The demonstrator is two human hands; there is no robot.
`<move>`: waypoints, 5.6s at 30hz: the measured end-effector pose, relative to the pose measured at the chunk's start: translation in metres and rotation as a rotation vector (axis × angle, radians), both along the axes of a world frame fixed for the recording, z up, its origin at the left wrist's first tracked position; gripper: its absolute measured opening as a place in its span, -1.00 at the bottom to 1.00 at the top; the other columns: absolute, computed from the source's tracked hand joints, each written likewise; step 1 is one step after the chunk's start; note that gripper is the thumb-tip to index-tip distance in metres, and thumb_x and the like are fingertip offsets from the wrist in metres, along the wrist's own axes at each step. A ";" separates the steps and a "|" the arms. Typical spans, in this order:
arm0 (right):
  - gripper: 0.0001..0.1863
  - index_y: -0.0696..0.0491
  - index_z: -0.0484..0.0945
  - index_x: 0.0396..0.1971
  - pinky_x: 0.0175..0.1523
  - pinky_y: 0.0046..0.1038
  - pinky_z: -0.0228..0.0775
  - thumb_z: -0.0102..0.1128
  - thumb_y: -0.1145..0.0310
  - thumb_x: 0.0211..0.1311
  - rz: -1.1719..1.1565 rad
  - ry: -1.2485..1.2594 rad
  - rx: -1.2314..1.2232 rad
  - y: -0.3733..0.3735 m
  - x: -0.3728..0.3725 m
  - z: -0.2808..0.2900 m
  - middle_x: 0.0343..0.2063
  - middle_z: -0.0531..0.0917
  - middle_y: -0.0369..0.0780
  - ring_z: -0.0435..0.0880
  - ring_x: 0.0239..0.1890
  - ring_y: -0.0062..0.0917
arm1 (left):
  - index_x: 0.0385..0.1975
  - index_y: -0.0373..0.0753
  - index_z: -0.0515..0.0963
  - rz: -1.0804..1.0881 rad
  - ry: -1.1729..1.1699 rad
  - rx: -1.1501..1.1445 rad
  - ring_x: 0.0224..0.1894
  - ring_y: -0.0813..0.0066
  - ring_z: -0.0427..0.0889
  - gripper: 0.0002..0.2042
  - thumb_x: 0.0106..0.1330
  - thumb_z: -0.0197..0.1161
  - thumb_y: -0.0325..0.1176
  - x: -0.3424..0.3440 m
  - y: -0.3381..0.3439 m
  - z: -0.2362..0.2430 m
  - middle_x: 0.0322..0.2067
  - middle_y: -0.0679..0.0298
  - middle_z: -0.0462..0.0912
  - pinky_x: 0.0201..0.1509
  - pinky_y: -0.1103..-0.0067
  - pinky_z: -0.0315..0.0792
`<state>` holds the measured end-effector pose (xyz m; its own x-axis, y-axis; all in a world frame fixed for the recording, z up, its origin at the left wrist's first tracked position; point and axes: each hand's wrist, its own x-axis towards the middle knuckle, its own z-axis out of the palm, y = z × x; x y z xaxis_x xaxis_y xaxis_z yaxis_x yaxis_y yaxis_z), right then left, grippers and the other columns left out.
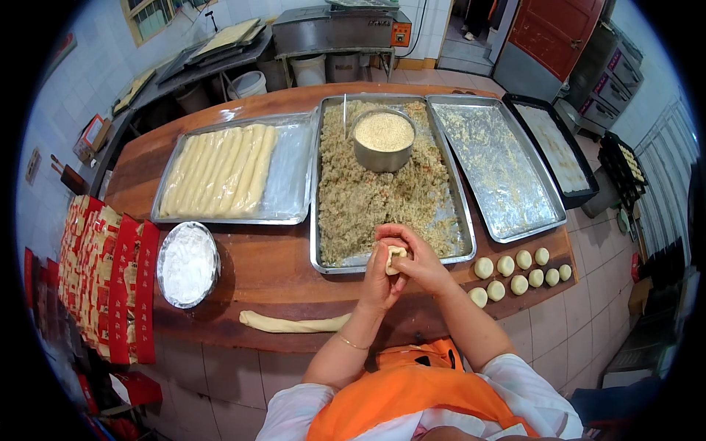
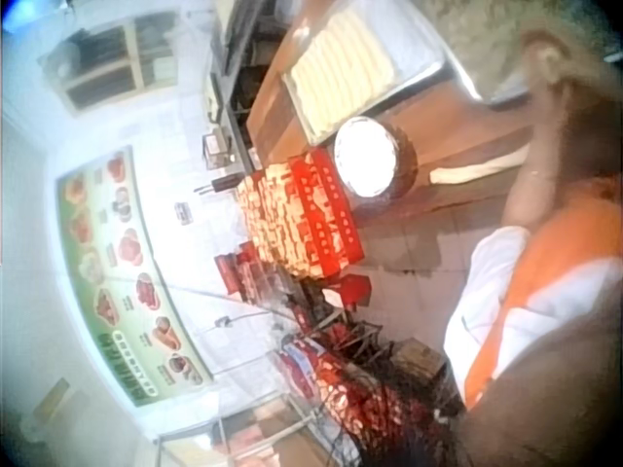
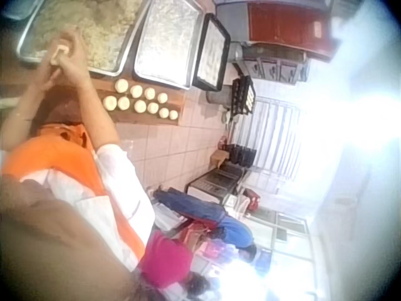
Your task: The person prepares pastries by hand; they flatten dough balls, scoop portions of filling from a large tray into the dough, seal the dough around the filling, and arrange the finished pastries in rows on a metal baking tray.
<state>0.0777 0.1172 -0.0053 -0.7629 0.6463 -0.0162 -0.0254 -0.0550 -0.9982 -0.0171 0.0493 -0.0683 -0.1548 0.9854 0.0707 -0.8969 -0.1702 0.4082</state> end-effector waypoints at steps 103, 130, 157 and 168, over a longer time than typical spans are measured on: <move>-0.44 -0.11 0.71 -0.04 0.50 -0.01 -0.27 -0.31 -0.06 0.52 -0.044 0.143 0.803 -0.051 0.023 0.062 0.25 0.51 -0.19 0.20 0.45 -0.19 | 0.10 -0.22 0.34 0.076 0.583 0.016 -0.43 0.76 0.34 -0.24 0.34 -0.19 0.44 0.024 -0.069 0.067 -0.29 0.43 0.44 -0.47 0.76 0.17; -0.40 -0.08 0.75 -0.20 0.51 -0.02 -0.29 -0.31 -0.12 0.51 -0.120 0.249 0.747 -0.063 0.018 0.058 0.11 0.64 -0.20 0.27 0.42 -0.19 | 0.17 -0.21 0.26 0.029 0.746 0.096 -0.43 0.71 0.36 -0.37 0.43 -0.09 0.27 0.015 -0.072 0.044 -0.21 0.36 0.45 -0.43 0.70 0.24; -0.31 -0.07 0.76 -0.23 0.49 -0.04 -0.18 -0.37 -0.20 0.49 0.118 0.091 0.812 -0.049 0.031 0.065 0.10 0.64 -0.16 0.28 0.40 -0.14 | 0.27 -0.24 0.10 0.224 0.804 0.218 -0.41 0.70 0.39 -0.42 0.48 0.06 0.03 0.028 -0.069 0.042 -0.23 0.39 0.44 -0.41 0.76 0.28; -0.76 0.13 0.59 -0.36 -0.43 -0.50 0.43 0.41 0.29 0.14 -0.282 -0.295 1.003 -0.063 0.042 0.081 -0.52 0.64 -0.22 0.60 -0.55 -0.48 | 0.12 -0.20 0.23 0.095 0.433 0.065 -0.36 0.68 0.47 -0.53 0.50 -0.01 0.07 0.028 -0.070 0.060 -0.16 0.25 0.56 -0.34 0.72 0.37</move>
<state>0.1198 0.0541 0.0756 -0.6375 0.6187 0.4591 0.3395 0.7605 -0.5535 0.0114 -0.0206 -0.0083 -0.1875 0.9595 0.2101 -0.6250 -0.2815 0.7281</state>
